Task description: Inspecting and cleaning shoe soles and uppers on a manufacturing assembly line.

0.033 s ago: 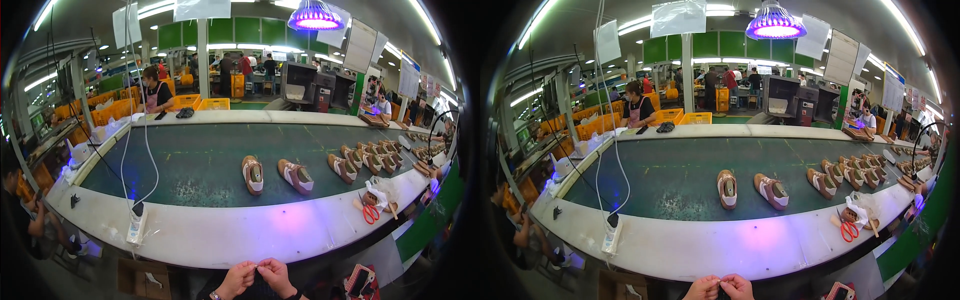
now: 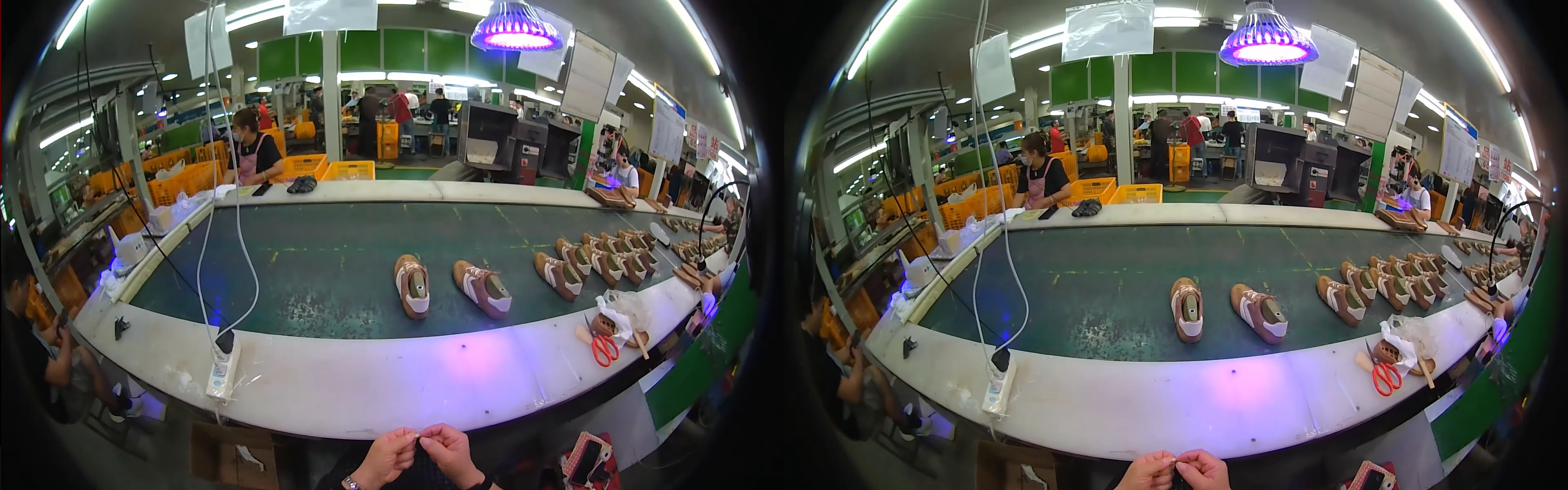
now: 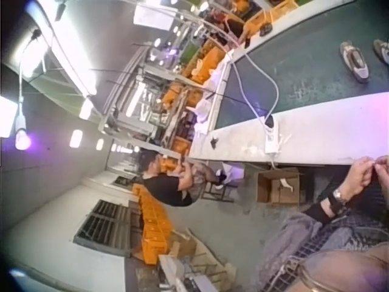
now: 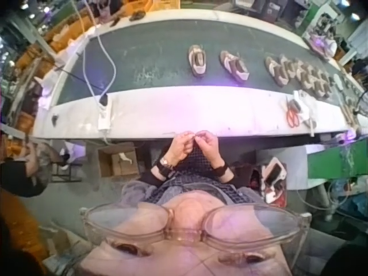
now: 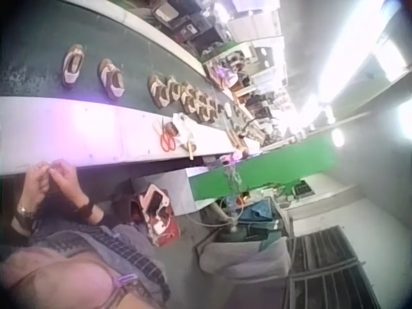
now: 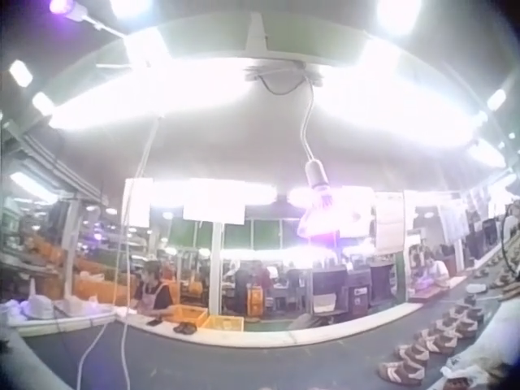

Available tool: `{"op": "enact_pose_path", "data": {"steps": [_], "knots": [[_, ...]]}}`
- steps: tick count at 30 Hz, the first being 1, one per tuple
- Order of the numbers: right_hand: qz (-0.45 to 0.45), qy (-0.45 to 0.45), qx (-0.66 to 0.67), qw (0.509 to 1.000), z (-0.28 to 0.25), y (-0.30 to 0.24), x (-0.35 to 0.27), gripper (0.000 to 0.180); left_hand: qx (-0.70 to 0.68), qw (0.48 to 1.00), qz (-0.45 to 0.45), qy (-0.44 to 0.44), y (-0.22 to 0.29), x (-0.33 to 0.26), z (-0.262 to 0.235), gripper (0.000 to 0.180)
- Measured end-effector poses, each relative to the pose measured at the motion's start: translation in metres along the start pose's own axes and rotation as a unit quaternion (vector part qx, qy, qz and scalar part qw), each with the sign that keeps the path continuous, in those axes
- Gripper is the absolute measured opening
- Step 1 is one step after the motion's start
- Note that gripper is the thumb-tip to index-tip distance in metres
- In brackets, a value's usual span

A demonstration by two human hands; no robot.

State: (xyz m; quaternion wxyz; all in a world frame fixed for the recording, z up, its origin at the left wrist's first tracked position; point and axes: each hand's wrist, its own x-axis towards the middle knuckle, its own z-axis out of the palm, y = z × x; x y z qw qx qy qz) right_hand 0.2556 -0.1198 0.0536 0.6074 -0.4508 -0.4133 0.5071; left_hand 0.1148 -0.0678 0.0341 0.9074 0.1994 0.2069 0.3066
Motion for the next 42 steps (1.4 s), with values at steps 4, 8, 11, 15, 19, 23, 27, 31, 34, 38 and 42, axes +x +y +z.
{"op": "enact_pose_path", "data": {"steps": [4,8,11,15,19,23,27,31,34,38,42], "knots": [[0.004,0.011,-0.002,1.000,0.000,0.004,-0.004,0.008,0.091,0.993,0.045,0.061,-0.002,-0.009,0.017,0.009],[-0.004,0.012,0.003,1.000,0.000,0.012,-0.001,0.007,0.078,0.994,0.035,0.061,0.000,-0.007,0.014,0.010],[-0.006,0.015,-0.008,1.000,0.000,0.021,-0.001,0.006,0.053,0.996,0.015,0.072,-0.005,-0.007,0.004,0.011],[-0.002,0.019,-0.015,1.000,0.005,0.019,-0.004,0.007,0.025,0.997,-0.017,0.076,-0.010,-0.006,-0.006,0.013],[0.006,0.018,-0.040,0.999,0.006,0.011,-0.010,0.008,0.012,0.996,-0.038,0.080,-0.014,-0.006,-0.009,0.014],[-0.019,0.023,-0.079,0.996,-0.006,0.034,-0.008,0.007,0.021,0.991,-0.075,0.108,-0.017,-0.010,-0.010,0.019],[-0.020,0.010,-0.124,0.992,-0.011,0.045,-0.009,0.006,0.049,0.988,-0.091,0.114,-0.018,-0.009,-0.013,0.019],[-0.087,0.020,-0.309,0.947,-0.015,0.054,-0.007,0.006,0.115,0.984,-0.063,0.122,-0.022,-0.009,-0.010,0.019],[-0.101,0.027,-0.324,0.940,-0.016,0.057,-0.007,0.006,0.146,0.981,-0.040,0.122,-0.030,-0.004,-0.020,0.020],[-0.094,0.026,-0.350,0.932,-0.017,0.052,-0.008,0.008,0.183,0.975,-0.031,0.120,-0.032,-0.002,-0.022,0.021],[-0.111,0.023,-0.365,0.924,-0.021,0.058,-0.009,0.009,0.227,0.967,-0.031,0.114,-0.034,0.000,-0.025,0.020]]}}
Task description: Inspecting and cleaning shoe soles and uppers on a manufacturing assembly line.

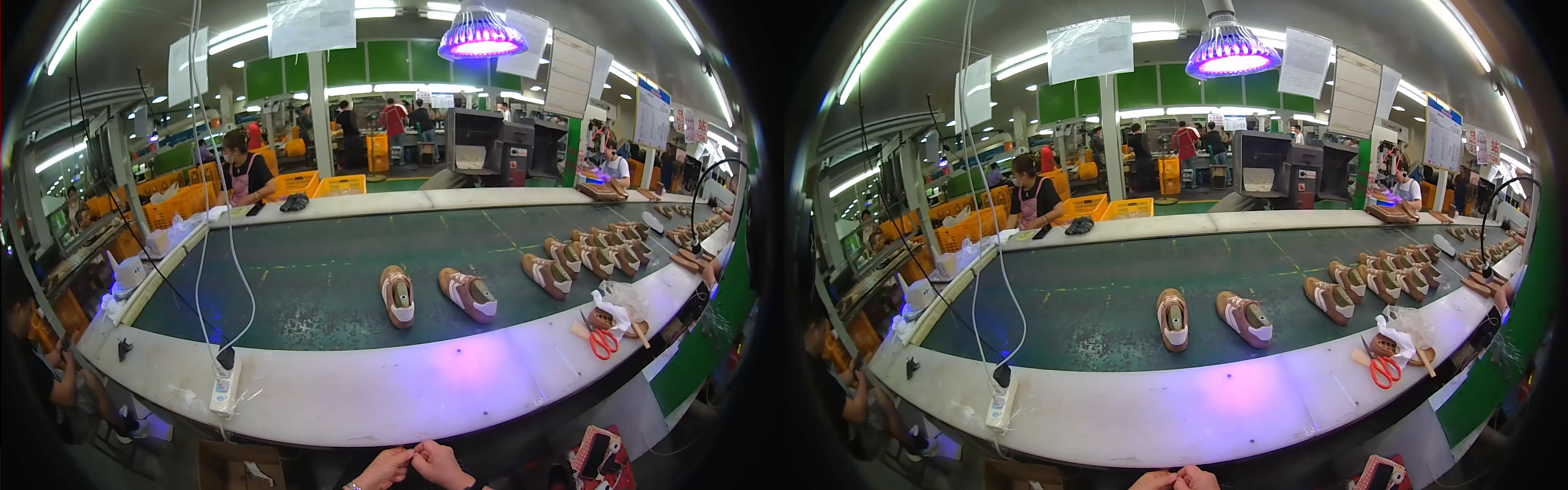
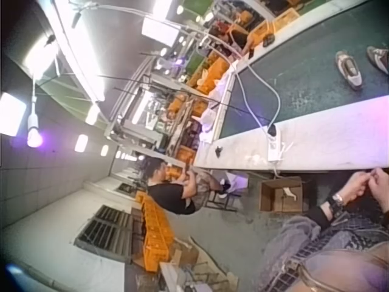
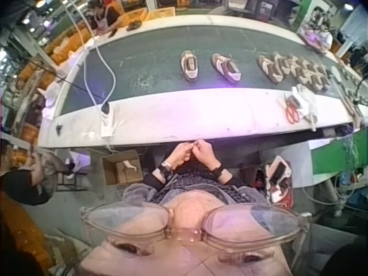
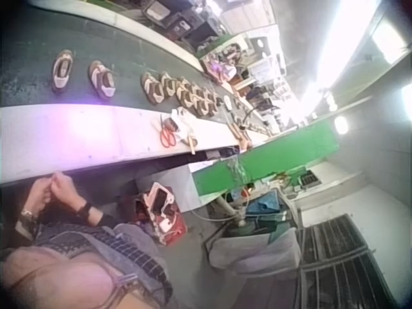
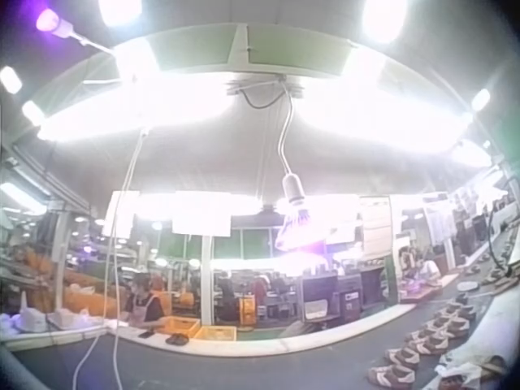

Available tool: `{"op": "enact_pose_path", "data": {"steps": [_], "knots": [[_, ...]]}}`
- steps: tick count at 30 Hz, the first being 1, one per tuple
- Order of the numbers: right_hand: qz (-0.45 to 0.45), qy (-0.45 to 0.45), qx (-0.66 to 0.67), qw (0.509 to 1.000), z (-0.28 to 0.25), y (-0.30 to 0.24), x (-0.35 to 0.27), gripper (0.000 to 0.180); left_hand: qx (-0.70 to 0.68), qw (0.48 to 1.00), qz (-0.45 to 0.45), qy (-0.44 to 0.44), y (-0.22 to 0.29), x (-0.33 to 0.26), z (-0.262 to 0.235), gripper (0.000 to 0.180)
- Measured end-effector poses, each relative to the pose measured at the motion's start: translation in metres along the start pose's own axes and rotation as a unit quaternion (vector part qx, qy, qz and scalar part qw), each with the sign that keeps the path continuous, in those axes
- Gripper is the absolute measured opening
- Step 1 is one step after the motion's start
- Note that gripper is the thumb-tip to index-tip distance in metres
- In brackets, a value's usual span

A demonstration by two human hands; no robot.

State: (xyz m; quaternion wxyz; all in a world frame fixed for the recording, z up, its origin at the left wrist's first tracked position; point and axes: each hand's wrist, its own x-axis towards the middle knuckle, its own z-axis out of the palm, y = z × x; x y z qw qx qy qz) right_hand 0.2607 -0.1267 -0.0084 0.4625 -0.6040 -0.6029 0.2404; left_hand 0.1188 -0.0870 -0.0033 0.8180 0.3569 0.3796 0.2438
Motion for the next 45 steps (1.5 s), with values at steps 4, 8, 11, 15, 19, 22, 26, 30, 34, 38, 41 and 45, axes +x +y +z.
{"op": "enact_pose_path", "data": {"steps": [4,8,11,15,19,22,26,30,34,38,41,45], "knots": [[0.003,-0.002,0.002,1.000,-0.003,-0.002,-0.001,0.009,0.001,1.000,0.009,-0.004,-0.005,0.003,0.000,0.020],[0.019,-0.013,0.009,1.000,-0.005,-0.001,-0.002,0.008,0.045,0.998,0.034,0.017,-0.008,0.004,0.004,0.021],[0.008,-0.009,0.003,1.000,-0.008,0.001,-0.002,0.007,0.087,0.995,0.053,0.019,-0.013,0.008,0.003,0.021],[0.007,-0.010,-0.005,1.000,-0.009,0.002,-0.001,0.007,0.141,0.987,0.070,0.026,-0.014,0.009,0.007,0.020],[0.002,-0.019,-0.016,1.000,-0.007,0.007,-0.002,0.008,0.141,0.987,0.072,0.026,-0.022,0.013,0.003,0.018],[0.011,-0.019,-0.007,1.000,-0.005,0.008,-0.004,0.008,0.114,0.992,0.057,0.019,-0.021,0.012,0.001,0.019],[0.021,-0.025,0.018,0.999,-0.006,0.008,-0.005,0.009,0.064,0.996,0.054,0.025,-0.028,0.018,-0.001,0.021],[0.068,-0.035,0.079,0.994,-0.008,-0.001,-0.003,0.010,0.002,0.999,0.047,0.024,-0.028,0.018,-0.001,0.023],[0.083,-0.032,0.106,0.990,-0.007,-0.001,-0.005,0.010,-0.026,0.998,0.041,0.044,-0.028,0.017,0.005,0.026],[0.123,-0.039,0.174,0.976,-0.006,-0.008,-0.006,0.009,-0.043,0.998,-0.017,0.047,-0.021,0.013,0.003,0.027],[0.126,-0.036,0.166,0.977,-0.005,0.008,-0.006,0.009,-0.109,0.989,-0.082,0.059,-0.016,0.016,0.006,0.027],[0.110,-0.045,0.150,0.982,-0.004,0.008,-0.007,0.009,-0.123,0.988,-0.076,0.057,-0.014,0.011,0.009,0.027]]}}
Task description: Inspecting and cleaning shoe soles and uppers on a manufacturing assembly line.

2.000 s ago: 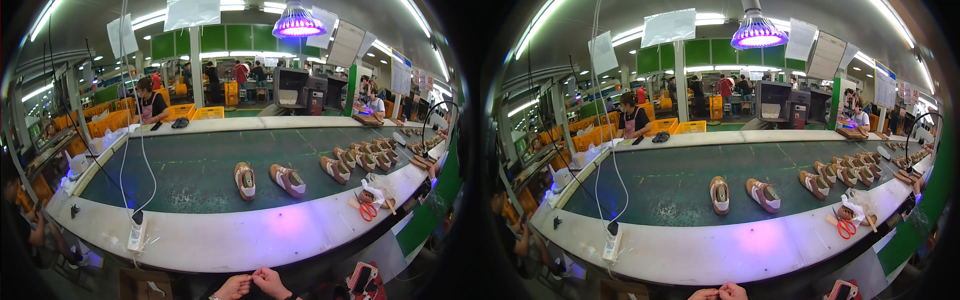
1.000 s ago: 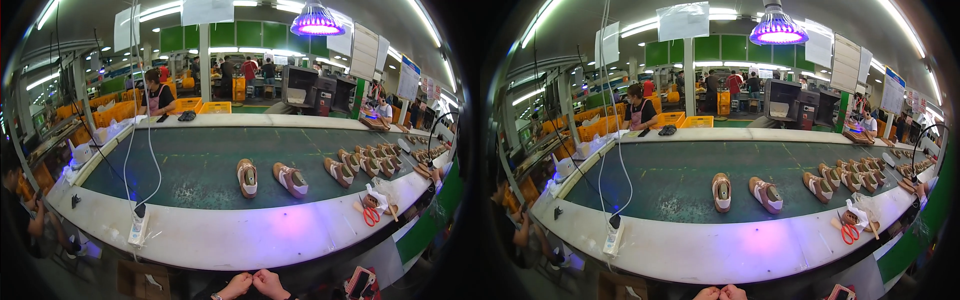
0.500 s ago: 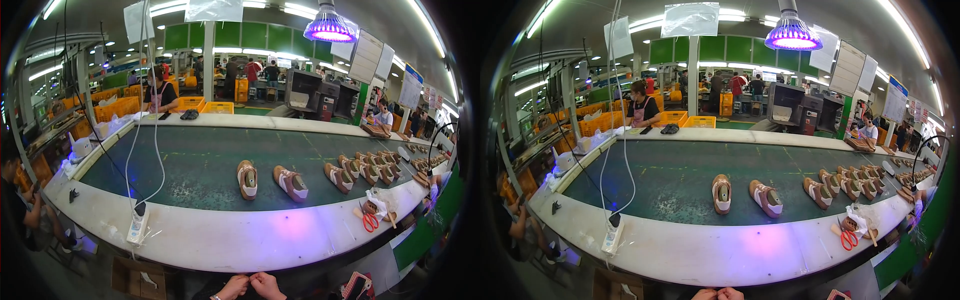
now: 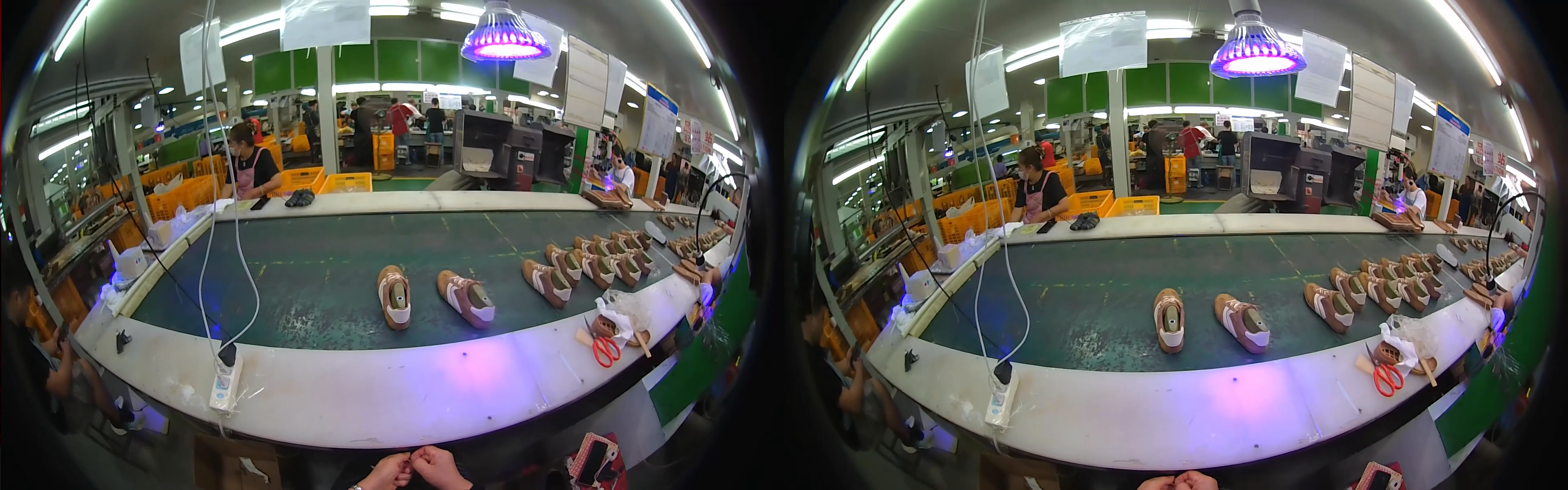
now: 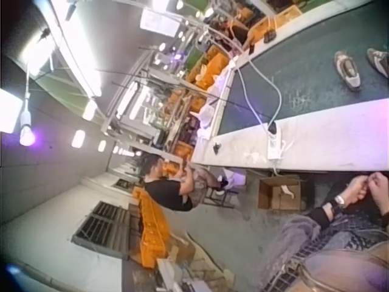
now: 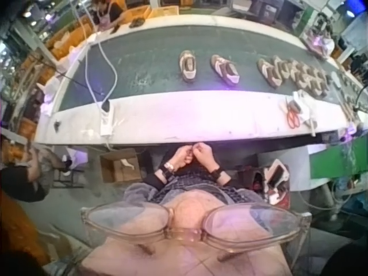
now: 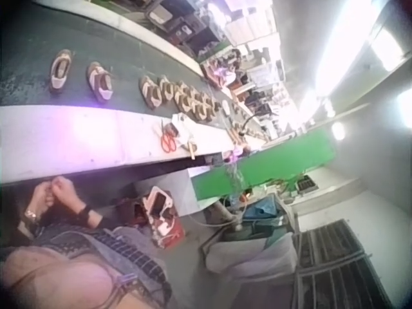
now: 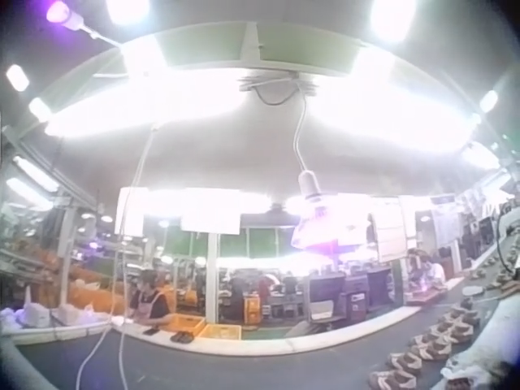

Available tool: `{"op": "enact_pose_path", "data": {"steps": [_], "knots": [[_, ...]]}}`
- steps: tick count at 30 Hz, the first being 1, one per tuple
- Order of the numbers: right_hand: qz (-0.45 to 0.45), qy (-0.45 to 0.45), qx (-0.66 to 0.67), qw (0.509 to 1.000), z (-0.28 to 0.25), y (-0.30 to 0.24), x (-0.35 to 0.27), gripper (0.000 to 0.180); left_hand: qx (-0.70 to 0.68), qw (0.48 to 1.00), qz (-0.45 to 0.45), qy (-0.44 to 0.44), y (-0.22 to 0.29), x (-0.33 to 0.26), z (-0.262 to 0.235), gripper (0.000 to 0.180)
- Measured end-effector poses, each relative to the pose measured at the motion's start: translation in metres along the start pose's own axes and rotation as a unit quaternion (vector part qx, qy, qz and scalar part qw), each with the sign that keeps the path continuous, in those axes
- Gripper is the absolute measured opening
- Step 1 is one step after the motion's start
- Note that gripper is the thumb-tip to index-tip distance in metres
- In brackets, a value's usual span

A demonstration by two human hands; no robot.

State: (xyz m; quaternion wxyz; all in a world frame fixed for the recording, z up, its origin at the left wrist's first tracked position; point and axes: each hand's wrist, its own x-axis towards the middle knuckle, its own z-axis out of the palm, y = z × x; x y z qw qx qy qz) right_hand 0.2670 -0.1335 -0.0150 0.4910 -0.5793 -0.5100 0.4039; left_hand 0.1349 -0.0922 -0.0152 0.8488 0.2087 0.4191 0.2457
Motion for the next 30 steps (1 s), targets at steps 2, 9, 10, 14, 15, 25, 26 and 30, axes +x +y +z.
{"op": "enact_pose_path", "data": {"steps": [2,9,10,14,15,25,26,30], "knots": [[0.014,-0.002,0.021,1.000,-0.001,-0.001,-0.001,0.010,0.033,0.999,0.002,-0.021,-0.001,0.001,-0.001,0.026],[0.026,0.009,0.014,1.000,-0.006,-0.006,-0.003,0.012,0.021,0.999,0.011,-0.031,-0.006,0.005,-0.002,0.019],[0.019,0.011,0.018,1.000,-0.007,-0.007,-0.003,0.012,0.008,0.999,0.010,-0.038,-0.006,0.006,-0.002,0.017],[0.086,-0.002,0.069,0.994,-0.013,-0.042,-0.010,0.012,0.000,0.998,0.021,-0.058,-0.004,0.003,0.001,0.012],[0.118,-0.002,0.124,0.985,-0.014,-0.052,-0.012,0.012,0.001,0.998,0.021,-0.057,-0.004,0.003,0.001,0.012],[0.068,0.020,0.093,0.993,-0.014,-0.041,-0.008,0.009,0.024,0.997,0.046,-0.063,-0.013,0.006,0.000,0.011],[0.068,0.020,0.093,0.993,-0.015,-0.038,-0.009,0.009,0.026,0.997,0.045,-0.063,-0.014,0.005,0.001,0.011],[0.116,-0.010,0.075,0.990,-0.020,-0.027,-0.011,0.009,0.027,0.997,0.048,-0.060,-0.015,0.001,0.006,0.013]]}}
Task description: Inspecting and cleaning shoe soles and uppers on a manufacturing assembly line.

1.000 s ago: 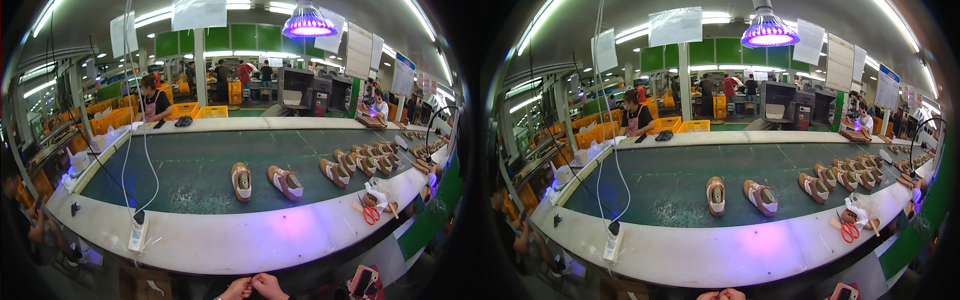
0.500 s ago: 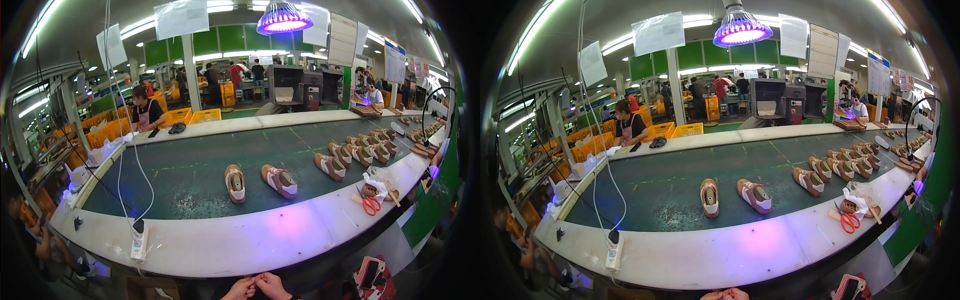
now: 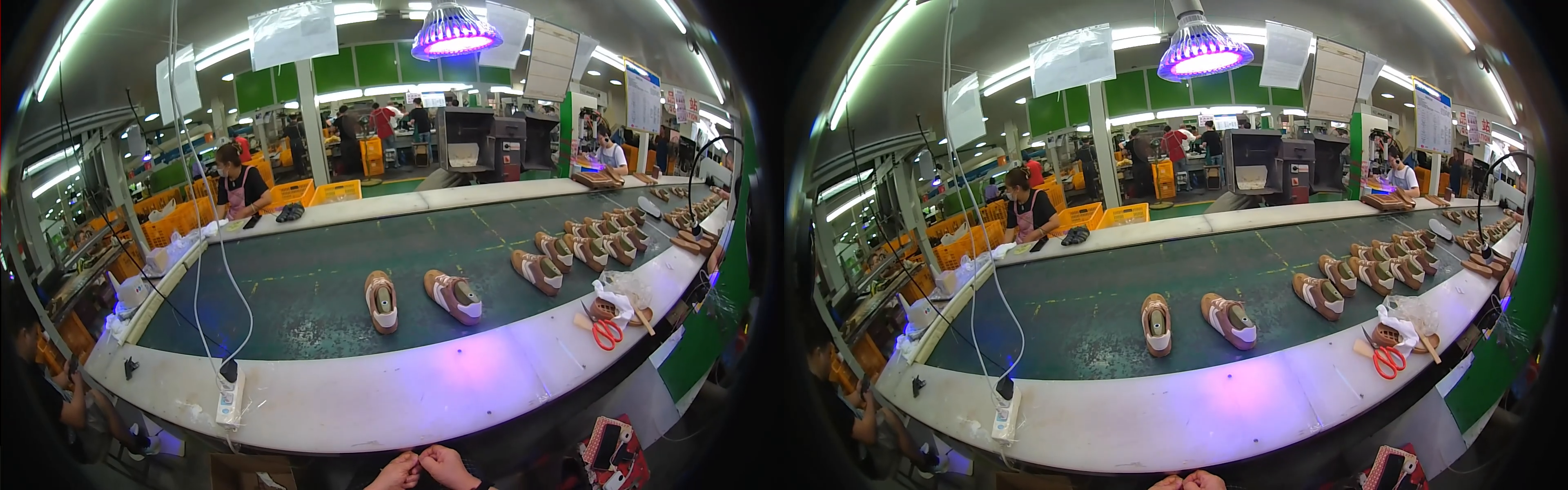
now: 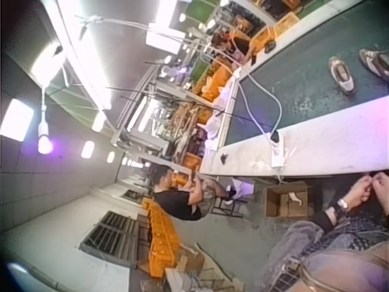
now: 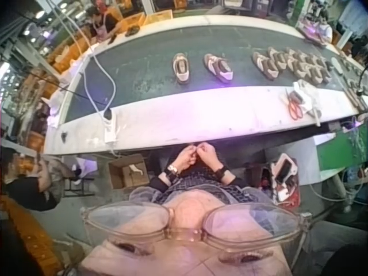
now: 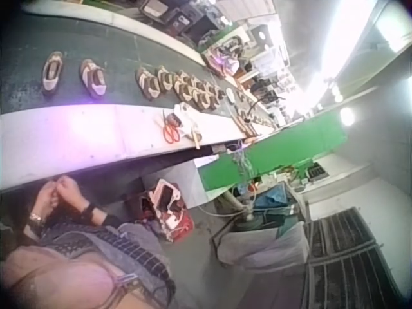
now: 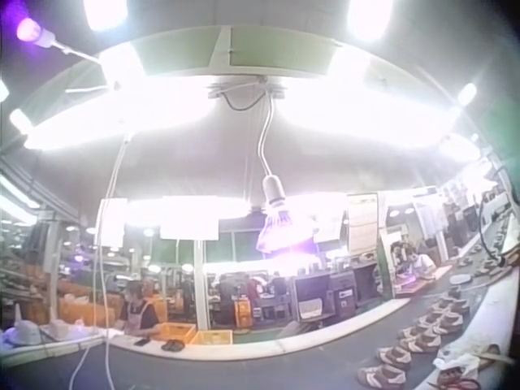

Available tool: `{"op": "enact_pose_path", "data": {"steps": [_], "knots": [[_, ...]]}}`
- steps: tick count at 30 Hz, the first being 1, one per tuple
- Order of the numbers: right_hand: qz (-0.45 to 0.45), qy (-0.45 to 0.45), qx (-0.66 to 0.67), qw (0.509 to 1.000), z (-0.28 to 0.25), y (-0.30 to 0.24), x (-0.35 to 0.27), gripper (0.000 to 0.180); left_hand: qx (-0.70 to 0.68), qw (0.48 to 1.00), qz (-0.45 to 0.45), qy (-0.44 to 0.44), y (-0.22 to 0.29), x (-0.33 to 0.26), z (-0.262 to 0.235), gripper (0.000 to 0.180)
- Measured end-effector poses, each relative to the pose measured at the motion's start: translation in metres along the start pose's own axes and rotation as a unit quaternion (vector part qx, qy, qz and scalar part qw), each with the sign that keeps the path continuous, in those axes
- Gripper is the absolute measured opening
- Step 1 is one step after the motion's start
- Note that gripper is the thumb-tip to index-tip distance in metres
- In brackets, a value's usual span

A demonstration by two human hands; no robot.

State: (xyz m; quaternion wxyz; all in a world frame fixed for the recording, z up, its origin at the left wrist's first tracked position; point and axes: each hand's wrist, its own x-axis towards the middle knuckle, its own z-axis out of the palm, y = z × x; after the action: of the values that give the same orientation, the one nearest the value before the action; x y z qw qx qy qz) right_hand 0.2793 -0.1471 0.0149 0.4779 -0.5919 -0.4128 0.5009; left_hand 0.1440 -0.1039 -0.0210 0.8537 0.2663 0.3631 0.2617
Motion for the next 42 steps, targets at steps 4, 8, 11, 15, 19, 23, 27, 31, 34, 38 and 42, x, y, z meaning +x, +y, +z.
{"op": "enact_pose_path", "data": {"steps": [4,8,11,15,19,23,27,31,34,38,42], "knots": [[-0.031,-0.008,0.009,0.999,-0.001,0.025,0.010,0.010,0.009,1.000,-0.005,0.001,0.000,0.001,0.003,0.014],[-0.017,-0.021,0.026,0.999,-0.004,0.027,0.010,0.010,0.004,1.000,-0.008,0.005,0.001,0.000,0.007,0.014],[-0.019,-0.022,0.025,0.999,-0.005,0.030,0.012,0.011,-0.002,1.000,-0.016,0.001,0.001,0.001,0.006,0.013],[-0.035,-0.020,0.023,0.999,-0.006,0.030,0.012,0.012,-0.027,1.000,-0.015,0.003,-0.002,0.005,0.006,0.012],[0.004,-0.039,0.044,0.998,-0.009,0.002,0.003,0.013,-0.038,0.999,-0.016,0.006,-0.003,0.008,0.003,0.011],[-0.005,-0.046,0.007,0.999,-0.011,0.009,0.006,0.013,-0.038,0.999,-0.015,0.003,-0.005,0.011,0.003,0.011],[-0.076,-0.005,0.009,0.997,-0.008,0.064,0.024,0.012,-0.033,0.999,-0.009,0.009,-0.007,0.011,0.008,0.011],[-0.079,0.023,0.031,0.996,-0.004,0.062,0.022,0.012,-0.025,0.999,0.013,0.025,-0.009,0.010,0.011,0.012],[-0.065,0.028,0.029,0.997,-0.005,0.047,0.016,0.011,-0.025,0.999,0.024,0.033,-0.013,0.011,0.014,0.014],[-0.079,0.030,0.027,0.996,-0.007,0.057,0.020,0.011,-0.021,0.999,0.025,0.036,-0.013,0.011,0.018,0.015],[-0.074,0.021,0.083,0.994,-0.007,0.060,0.020,0.010,-0.012,0.999,0.029,0.043,-0.014,0.010,0.021,0.015]]}}
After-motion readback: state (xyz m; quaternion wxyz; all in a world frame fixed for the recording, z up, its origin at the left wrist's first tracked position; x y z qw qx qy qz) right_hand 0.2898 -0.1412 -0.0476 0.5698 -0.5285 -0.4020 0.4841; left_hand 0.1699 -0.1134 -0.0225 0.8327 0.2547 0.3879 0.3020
